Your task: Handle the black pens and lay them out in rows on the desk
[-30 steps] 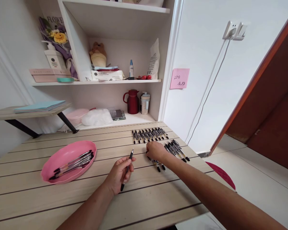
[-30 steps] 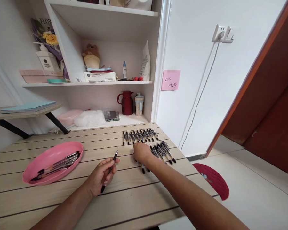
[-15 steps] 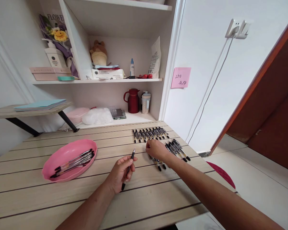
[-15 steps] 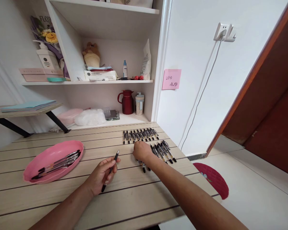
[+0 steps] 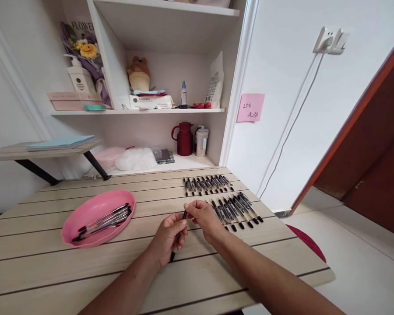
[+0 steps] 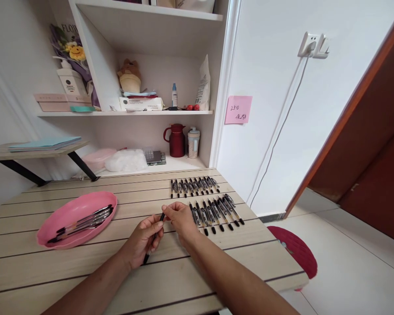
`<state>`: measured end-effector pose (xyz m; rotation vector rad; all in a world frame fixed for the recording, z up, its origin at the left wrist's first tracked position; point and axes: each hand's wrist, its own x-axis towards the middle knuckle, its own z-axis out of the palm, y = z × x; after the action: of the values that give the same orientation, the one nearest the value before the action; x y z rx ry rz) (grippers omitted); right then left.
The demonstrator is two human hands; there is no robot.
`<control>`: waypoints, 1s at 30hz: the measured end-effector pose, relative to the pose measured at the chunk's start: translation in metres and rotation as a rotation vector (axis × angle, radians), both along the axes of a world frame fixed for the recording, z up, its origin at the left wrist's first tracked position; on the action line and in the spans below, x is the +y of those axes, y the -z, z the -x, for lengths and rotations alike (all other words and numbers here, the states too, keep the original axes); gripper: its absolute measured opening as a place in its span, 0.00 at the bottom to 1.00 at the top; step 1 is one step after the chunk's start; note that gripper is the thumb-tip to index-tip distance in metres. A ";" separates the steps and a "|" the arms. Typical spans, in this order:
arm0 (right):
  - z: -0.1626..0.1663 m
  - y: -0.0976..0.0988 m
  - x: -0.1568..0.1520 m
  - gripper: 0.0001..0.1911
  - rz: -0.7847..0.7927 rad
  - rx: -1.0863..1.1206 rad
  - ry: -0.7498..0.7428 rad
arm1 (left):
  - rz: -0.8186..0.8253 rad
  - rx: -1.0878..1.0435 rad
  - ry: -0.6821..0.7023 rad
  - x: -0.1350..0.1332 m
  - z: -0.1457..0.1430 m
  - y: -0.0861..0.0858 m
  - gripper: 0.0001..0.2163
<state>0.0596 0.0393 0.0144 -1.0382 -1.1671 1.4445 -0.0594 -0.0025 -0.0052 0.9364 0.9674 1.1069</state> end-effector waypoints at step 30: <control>-0.003 0.000 0.000 0.19 0.113 0.146 -0.159 | 0.014 -0.028 0.035 0.001 -0.001 -0.001 0.10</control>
<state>0.0623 0.0394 0.0140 -0.9159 -1.0920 1.6986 -0.0581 -0.0016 -0.0041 0.9211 0.9320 1.0803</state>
